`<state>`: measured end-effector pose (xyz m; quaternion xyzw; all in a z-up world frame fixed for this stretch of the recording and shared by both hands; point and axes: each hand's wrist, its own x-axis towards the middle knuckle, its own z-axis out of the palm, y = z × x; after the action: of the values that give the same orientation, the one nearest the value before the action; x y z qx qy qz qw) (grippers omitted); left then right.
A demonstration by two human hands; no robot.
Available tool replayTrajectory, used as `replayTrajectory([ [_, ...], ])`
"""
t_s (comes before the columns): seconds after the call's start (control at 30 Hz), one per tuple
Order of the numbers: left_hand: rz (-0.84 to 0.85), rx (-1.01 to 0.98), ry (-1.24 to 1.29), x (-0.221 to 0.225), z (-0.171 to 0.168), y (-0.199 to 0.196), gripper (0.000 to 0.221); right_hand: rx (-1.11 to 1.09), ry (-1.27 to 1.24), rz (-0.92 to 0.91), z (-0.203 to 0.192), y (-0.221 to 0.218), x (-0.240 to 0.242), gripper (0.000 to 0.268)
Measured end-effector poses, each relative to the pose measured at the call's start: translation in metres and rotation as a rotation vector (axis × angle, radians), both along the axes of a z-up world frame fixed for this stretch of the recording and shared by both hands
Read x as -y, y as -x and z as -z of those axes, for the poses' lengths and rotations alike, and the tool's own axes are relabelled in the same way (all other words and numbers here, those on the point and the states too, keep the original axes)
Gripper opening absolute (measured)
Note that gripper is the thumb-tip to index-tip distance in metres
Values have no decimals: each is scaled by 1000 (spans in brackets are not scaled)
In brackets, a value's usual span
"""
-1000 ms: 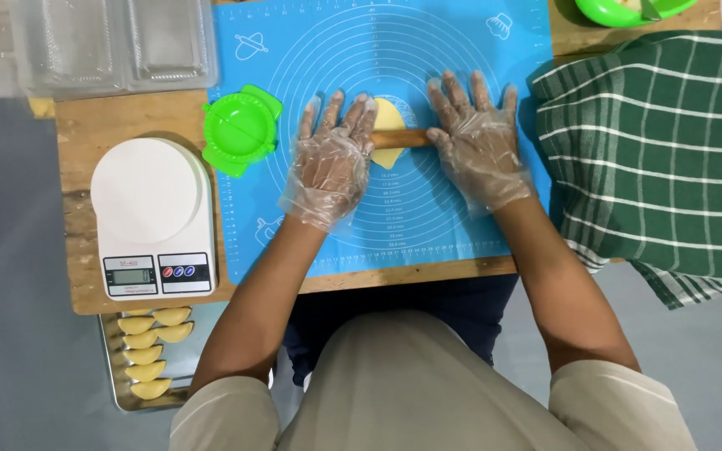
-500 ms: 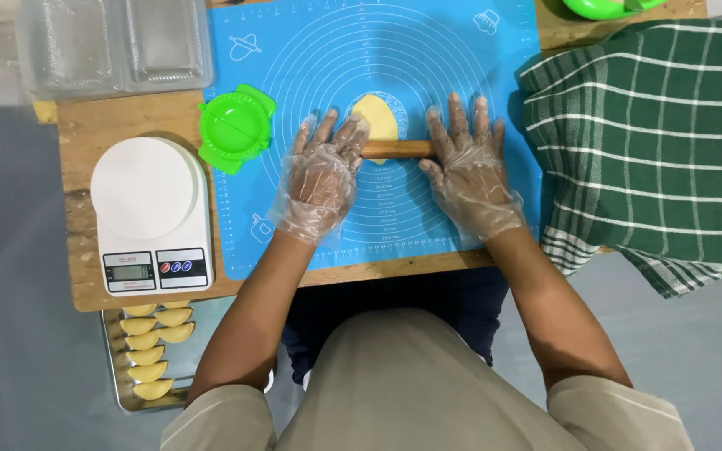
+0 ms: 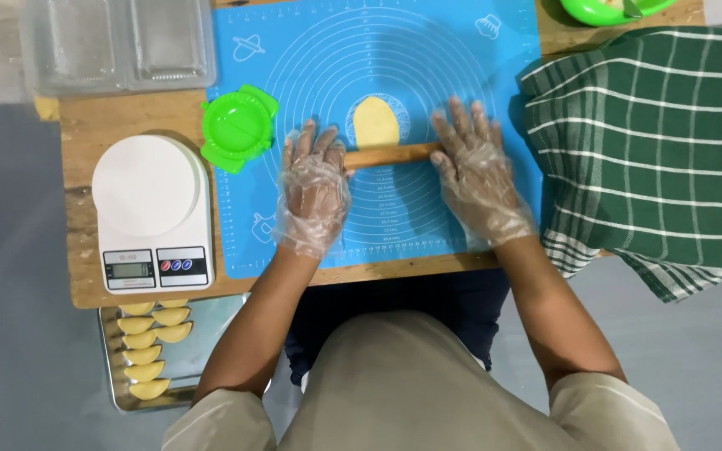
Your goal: Weighing, shaping, and rolling out small portions of dough for pastry preparation on a silicone mat.
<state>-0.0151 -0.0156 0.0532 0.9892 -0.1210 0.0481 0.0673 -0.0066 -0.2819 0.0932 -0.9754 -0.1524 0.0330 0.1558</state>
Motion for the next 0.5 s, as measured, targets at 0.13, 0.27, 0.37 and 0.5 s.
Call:
replayTrajectory([
  [0.13, -58, 9, 10, -2, 14, -12, 45, -92, 254, -2, 2, -34, -14, 61],
  [0.27, -91, 40, 22, 6, -35, -13, 60, 3, 231, -103, 25, -57, -13, 63],
  [0.37, -162, -64, -51, 7, -48, -34, 62, 39, 192, -55, 27, -76, -21, 69],
  [0.5, -229, -222, -108, 5, -51, -67, 63, 45, 208, 27, 14, -95, -37, 70],
])
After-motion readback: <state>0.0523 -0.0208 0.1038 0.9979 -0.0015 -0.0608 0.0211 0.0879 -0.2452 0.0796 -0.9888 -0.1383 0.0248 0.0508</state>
